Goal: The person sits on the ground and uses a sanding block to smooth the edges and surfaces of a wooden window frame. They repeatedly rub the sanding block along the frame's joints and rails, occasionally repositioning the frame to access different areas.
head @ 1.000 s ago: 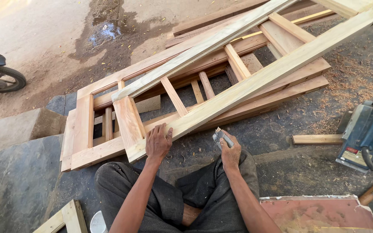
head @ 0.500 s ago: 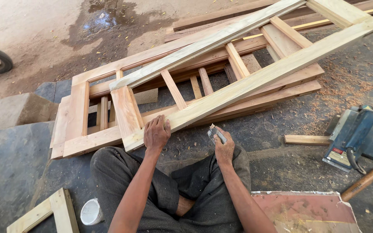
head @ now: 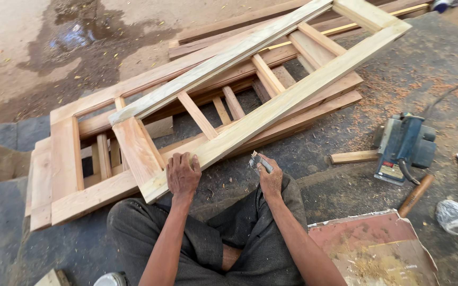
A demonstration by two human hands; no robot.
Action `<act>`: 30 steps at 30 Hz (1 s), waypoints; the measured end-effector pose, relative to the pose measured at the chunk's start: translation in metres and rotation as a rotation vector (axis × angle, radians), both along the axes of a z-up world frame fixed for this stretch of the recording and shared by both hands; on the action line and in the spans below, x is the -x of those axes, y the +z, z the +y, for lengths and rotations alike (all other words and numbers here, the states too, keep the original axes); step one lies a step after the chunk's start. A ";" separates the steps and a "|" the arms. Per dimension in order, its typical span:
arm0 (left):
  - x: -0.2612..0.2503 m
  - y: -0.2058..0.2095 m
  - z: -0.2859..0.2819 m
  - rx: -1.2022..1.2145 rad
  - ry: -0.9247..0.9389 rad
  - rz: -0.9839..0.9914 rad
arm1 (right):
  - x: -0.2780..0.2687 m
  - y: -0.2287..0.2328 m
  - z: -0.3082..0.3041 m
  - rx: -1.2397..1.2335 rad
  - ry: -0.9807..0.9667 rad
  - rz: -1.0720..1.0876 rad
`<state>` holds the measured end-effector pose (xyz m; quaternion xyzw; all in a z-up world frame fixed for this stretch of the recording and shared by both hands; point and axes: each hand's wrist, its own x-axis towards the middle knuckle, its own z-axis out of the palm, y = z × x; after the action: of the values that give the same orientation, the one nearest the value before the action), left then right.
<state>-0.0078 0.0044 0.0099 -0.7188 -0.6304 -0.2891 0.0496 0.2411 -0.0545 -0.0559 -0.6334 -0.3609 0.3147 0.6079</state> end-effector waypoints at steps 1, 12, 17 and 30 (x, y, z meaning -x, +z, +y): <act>0.002 0.000 -0.001 0.011 -0.004 -0.007 | 0.001 0.000 0.000 -0.004 -0.013 0.004; 0.097 -0.018 0.061 0.047 -0.113 -0.315 | 0.012 0.009 0.001 0.083 -0.066 -0.014; 0.146 -0.020 0.074 0.202 0.246 -0.218 | 0.013 0.005 0.007 0.062 -0.098 -0.148; 0.166 -0.044 0.069 0.105 0.133 -0.621 | 0.006 -0.012 0.007 -0.173 -0.158 0.224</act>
<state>-0.1738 0.0737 -0.0343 -0.5551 -0.6750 -0.4578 -0.1634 0.2351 -0.0479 -0.0681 -0.5662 -0.2657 0.3022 0.7193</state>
